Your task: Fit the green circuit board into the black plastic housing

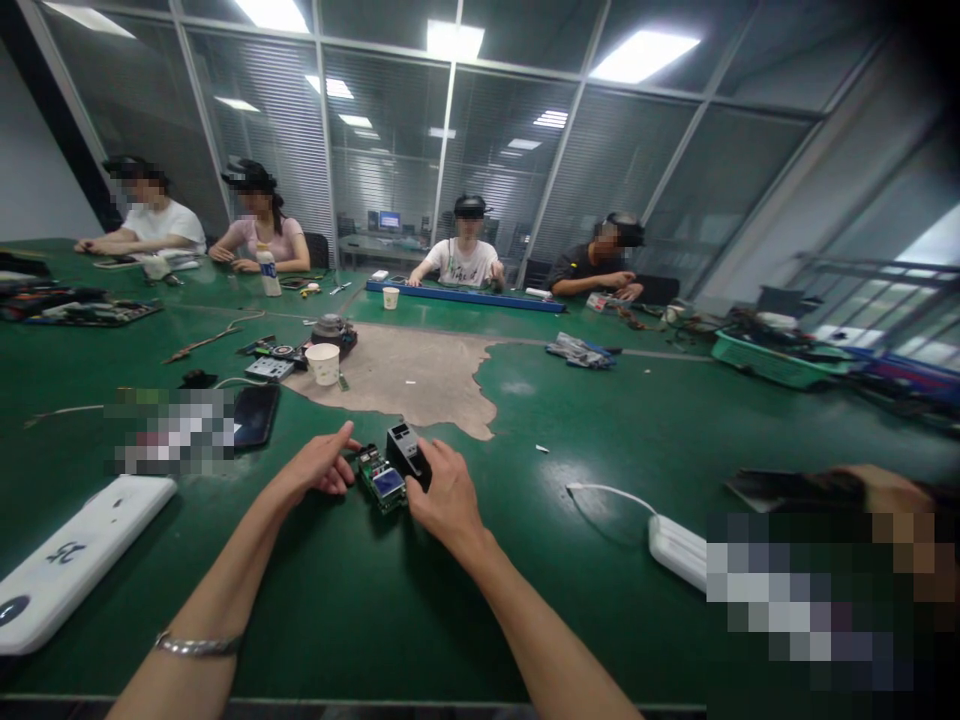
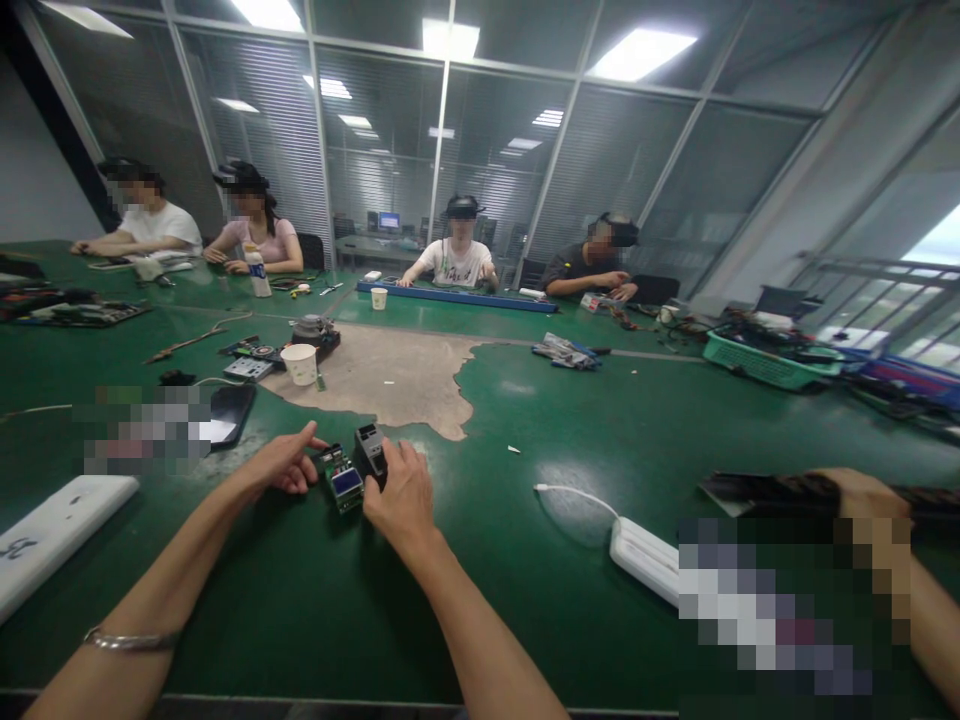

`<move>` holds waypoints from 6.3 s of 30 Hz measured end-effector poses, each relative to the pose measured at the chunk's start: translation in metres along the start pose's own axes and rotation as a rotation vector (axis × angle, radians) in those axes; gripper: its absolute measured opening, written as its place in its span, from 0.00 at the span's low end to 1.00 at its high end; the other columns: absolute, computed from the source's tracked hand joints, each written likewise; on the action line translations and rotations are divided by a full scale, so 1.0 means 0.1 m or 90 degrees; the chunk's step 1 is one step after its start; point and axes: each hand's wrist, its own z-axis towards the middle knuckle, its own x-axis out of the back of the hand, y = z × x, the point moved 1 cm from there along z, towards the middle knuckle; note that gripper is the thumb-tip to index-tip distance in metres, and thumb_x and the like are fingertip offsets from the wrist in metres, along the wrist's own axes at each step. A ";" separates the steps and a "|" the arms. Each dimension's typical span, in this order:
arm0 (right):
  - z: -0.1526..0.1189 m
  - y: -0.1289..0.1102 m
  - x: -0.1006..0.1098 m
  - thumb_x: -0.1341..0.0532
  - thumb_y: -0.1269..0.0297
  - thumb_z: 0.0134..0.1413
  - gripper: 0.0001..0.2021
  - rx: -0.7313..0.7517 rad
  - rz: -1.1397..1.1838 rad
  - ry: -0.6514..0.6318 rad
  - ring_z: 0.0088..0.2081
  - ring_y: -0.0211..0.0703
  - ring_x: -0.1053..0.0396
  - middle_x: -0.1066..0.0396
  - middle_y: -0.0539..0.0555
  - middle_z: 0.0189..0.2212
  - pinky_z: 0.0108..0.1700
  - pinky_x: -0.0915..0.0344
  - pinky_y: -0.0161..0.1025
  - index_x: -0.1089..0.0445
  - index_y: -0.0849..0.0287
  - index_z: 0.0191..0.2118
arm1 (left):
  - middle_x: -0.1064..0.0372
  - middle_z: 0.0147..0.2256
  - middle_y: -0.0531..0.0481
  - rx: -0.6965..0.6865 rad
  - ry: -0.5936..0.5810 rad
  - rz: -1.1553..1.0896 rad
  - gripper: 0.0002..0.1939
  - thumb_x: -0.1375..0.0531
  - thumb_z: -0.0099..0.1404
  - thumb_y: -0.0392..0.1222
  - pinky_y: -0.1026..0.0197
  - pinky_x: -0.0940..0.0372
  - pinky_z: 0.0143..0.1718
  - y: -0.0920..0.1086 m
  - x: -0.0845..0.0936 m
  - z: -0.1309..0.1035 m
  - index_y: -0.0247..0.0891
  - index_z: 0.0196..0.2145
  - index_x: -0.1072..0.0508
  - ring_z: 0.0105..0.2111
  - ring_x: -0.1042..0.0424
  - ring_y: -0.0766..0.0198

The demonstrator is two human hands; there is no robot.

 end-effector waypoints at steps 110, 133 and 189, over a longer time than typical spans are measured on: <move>0.07 0.05 0.08 0.40 0.67 0.50 0.24 -0.048 -0.002 0.000 0.45 0.54 0.30 0.27 0.62 0.43 0.48 0.33 0.48 0.34 0.62 0.55 | 0.28 0.22 0.48 -0.036 0.035 0.026 0.36 0.46 0.54 0.72 0.62 0.39 0.21 -0.04 -0.02 0.02 0.34 0.42 0.30 0.18 0.29 0.61; -0.15 -0.38 0.09 0.40 0.62 0.54 0.24 0.111 0.021 -0.068 0.47 0.53 0.34 0.30 0.61 0.44 0.48 0.35 0.48 0.37 0.60 0.57 | 0.31 0.19 0.51 -0.076 0.042 0.012 0.37 0.48 0.56 0.73 0.67 0.49 0.16 -0.05 0.01 0.00 0.34 0.42 0.30 0.15 0.36 0.66; 0.08 0.04 0.16 0.40 0.64 0.50 0.28 0.000 0.015 -0.010 0.54 0.54 0.37 0.34 0.63 0.53 0.58 0.42 0.50 0.39 0.63 0.59 | 0.27 0.22 0.47 -0.026 0.037 0.043 0.38 0.47 0.55 0.72 0.62 0.37 0.22 0.00 -0.04 -0.05 0.32 0.44 0.30 0.20 0.28 0.60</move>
